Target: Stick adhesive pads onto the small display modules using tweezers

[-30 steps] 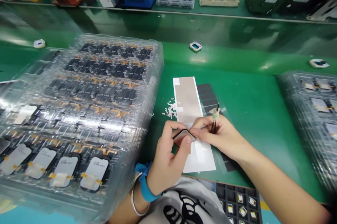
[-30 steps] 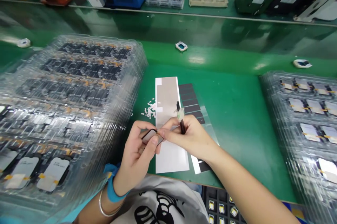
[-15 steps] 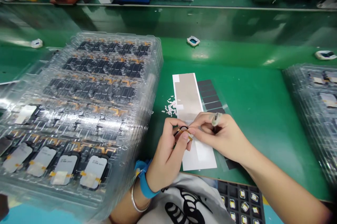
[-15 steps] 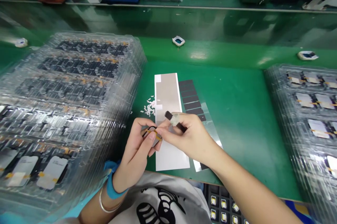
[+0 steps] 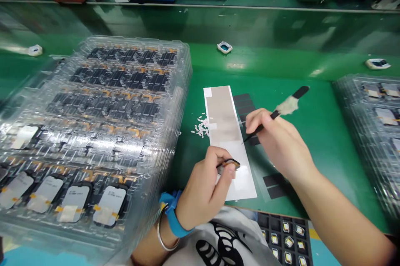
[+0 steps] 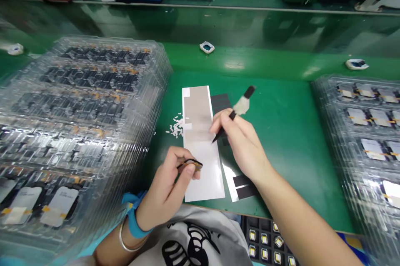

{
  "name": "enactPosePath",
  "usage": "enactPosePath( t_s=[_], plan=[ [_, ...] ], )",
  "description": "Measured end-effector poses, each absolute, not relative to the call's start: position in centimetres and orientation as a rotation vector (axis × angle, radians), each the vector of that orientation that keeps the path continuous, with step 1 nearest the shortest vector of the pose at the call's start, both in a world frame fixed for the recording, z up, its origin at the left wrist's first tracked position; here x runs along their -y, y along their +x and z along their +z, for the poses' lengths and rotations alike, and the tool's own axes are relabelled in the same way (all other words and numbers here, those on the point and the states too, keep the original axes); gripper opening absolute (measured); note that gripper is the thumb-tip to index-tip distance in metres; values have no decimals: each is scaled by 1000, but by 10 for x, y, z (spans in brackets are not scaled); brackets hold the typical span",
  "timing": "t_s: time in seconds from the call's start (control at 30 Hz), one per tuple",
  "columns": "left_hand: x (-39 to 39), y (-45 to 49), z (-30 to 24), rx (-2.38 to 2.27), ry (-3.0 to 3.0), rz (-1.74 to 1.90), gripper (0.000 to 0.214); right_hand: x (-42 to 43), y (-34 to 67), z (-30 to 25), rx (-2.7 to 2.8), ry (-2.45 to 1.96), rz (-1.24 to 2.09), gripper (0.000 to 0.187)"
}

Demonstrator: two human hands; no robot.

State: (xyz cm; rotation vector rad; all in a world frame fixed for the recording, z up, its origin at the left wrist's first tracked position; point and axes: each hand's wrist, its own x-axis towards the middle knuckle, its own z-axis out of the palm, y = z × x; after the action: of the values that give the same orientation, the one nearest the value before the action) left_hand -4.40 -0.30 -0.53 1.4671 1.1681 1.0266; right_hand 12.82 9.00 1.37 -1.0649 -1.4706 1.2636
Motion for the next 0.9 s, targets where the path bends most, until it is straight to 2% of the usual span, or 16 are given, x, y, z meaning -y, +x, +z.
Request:
enactPosePath(
  t_s=[0.13,0.27,0.47,0.9],
  plan=[
    [-2,-41,-2,-1031,1863,863,10,-82,126,14,1583,-1177,1202,42],
    [-8,-37,-1,-936,1995,686,12,-70,117,2,1598,-1238,1199,32],
    [-11,-38,0,-940,1962,635,13,-67,111,-13,1487,-1275,1229,27],
    [-12,-38,-2,-951,1927,612,14,-68,112,0,1278,-1204,1494,30]
  ],
)
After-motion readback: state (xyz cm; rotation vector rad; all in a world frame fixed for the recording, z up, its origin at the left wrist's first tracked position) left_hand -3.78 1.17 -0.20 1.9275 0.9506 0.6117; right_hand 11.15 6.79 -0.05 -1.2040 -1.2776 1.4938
